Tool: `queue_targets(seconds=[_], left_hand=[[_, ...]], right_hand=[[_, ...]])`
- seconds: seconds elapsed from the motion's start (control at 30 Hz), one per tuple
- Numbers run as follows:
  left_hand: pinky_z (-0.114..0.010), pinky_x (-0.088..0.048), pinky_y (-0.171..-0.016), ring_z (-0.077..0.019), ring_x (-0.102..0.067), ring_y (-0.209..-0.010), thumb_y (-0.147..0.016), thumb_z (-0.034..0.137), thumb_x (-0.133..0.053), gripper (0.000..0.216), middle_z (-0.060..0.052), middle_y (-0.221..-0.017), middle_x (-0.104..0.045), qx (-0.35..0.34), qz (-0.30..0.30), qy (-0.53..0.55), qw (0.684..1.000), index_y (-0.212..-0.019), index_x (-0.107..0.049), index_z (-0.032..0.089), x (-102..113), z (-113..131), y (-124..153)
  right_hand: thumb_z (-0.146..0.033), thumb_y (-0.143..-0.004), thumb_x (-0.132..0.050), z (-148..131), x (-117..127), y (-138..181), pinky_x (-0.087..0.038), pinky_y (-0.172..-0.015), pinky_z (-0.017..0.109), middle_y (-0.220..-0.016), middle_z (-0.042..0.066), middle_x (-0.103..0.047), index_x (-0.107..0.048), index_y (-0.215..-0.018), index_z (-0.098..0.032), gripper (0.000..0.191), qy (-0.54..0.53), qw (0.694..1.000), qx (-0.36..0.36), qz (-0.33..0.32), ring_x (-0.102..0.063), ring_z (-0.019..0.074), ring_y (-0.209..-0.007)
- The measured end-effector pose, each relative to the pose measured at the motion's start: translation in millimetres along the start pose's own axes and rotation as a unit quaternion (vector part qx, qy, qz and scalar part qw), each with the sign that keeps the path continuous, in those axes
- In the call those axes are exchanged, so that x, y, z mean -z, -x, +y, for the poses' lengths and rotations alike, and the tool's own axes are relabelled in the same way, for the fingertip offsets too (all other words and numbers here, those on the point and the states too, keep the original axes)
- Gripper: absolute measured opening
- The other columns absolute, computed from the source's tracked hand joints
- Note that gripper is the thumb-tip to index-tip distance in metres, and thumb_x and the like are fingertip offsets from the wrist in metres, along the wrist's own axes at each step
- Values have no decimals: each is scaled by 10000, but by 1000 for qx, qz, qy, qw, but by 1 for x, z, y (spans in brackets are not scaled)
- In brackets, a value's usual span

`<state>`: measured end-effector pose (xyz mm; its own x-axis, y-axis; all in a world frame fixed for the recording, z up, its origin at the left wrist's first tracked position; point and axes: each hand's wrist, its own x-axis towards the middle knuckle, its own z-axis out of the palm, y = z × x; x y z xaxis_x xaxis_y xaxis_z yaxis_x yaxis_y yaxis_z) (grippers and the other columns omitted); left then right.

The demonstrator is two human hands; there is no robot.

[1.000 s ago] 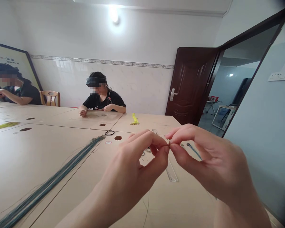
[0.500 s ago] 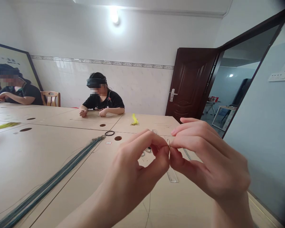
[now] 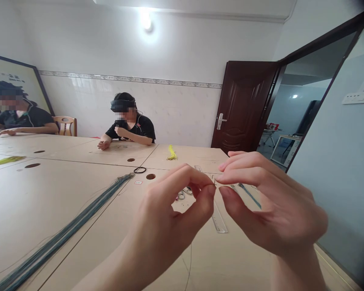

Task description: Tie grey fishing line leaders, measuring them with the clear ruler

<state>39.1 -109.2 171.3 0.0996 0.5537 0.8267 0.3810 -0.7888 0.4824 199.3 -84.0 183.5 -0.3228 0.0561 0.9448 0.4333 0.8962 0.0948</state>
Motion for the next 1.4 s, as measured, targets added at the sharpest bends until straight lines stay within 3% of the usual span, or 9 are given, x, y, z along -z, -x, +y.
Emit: queue_targets(seconds=[0.2,0.3,0.4,0.57,0.77,1.13,1.4], left_hand=[[-56,-400,-515,-40,-478,-625,-824,82,-585,172,98,-691,-559,17,-19,-37,999,-770,-562,243,3,2,-2],[-50,-412,-601,-26,-458,-598,-815,69,-586,191,124,-671,-554,14,-21,-63,998,-757,-559,248,4,4,-3],[-45,-405,-574,-25,-461,-599,-806,76,-592,190,132,-669,-559,22,-32,-62,997,-745,-562,254,5,4,-3],[-57,-376,-469,-22,-498,-613,-811,95,-580,180,132,-653,-574,68,-80,12,994,-711,-559,243,6,4,-4],[-105,-439,-648,-30,-551,-676,-852,106,-536,187,117,-686,-606,97,-133,97,982,-718,-582,230,9,3,-7],[-208,-455,-642,-92,-560,-681,-901,222,-527,176,41,-701,-604,141,-189,205,950,-739,-592,200,11,-4,-5],[-261,-464,-659,-132,-578,-696,-877,233,-532,174,8,-698,-612,167,-199,205,944,-718,-588,187,11,2,-9]], right_hand=[[-53,-785,-616,0,0,0,-515,-822,383,-795,34,-647,-625,-819,-133,88,-18,1000,-8,-25,-604,153,-808],[-35,-781,-618,1,1,-1,-515,-816,381,-738,22,-627,-599,-775,-132,100,6,999,15,-30,-592,140,-771],[-12,-768,-628,2,3,-1,-519,-818,392,-727,15,-612,-576,-792,-136,136,29,998,46,-31,-577,134,-761],[-2,-777,-606,1,6,0,-515,-846,388,-768,12,-596,-556,-799,-145,153,21,996,57,-60,-571,133,-804],[-19,-804,-581,1,7,0,-512,-865,379,-777,3,-581,-554,-787,-165,149,5,996,53,-75,-571,136,-819],[-60,-804,-627,-2,6,3,-517,-871,375,-763,-8,-582,-572,-702,-148,146,-13,997,61,-40,-578,120,-785],[-46,-767,-641,-3,7,1,-535,-866,376,-708,-12,-584,-591,-705,-146,127,2,998,61,-21,-581,107,-730]])
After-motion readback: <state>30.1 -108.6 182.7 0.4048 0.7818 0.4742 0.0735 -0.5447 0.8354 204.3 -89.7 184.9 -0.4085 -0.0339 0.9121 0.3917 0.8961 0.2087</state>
